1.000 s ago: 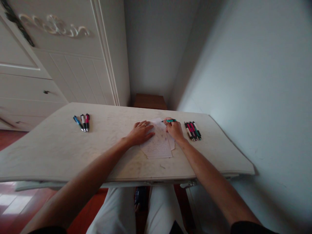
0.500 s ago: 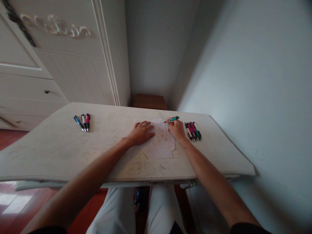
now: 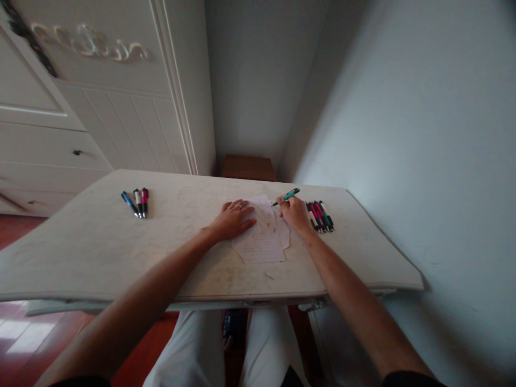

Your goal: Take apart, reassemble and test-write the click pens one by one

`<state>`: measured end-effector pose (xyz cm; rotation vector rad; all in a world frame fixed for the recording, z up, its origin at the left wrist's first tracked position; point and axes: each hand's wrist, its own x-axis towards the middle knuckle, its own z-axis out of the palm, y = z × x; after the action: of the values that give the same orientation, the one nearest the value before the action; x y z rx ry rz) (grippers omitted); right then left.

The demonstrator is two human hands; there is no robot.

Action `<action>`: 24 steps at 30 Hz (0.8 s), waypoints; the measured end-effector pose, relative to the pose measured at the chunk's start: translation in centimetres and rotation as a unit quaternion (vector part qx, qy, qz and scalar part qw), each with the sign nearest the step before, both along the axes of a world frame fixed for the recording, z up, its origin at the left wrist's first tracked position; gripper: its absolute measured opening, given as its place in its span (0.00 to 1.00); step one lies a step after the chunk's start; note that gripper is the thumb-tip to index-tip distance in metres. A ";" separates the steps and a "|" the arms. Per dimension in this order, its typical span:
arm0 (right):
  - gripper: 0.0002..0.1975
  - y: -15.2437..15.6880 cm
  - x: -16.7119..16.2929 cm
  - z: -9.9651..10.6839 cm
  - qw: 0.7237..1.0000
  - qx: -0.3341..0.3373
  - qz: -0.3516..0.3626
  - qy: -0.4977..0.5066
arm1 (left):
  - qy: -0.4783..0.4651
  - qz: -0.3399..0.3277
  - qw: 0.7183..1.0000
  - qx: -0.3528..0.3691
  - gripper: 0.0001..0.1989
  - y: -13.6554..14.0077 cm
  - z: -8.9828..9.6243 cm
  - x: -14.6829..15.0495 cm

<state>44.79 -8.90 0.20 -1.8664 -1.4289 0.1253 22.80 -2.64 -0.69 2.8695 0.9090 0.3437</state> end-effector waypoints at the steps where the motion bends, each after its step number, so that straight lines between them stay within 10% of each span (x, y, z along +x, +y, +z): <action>1: 0.15 0.0 0.0 0.0 1.000 -0.002 0.001 -0.002 | 0.001 0.000 1.000 0.000 0.24 0.0 0.0 0.0; 24: 0.19 -0.2 -0.4 -0.4 0.998 -0.002 0.051 0.040 | -0.010 -0.026 0.999 -0.023 0.26 -0.6 0.1 0.2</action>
<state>44.37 -9.08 -0.19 -1.7723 -1.4684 0.2505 22.98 -3.20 -0.63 2.8366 0.8253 0.3422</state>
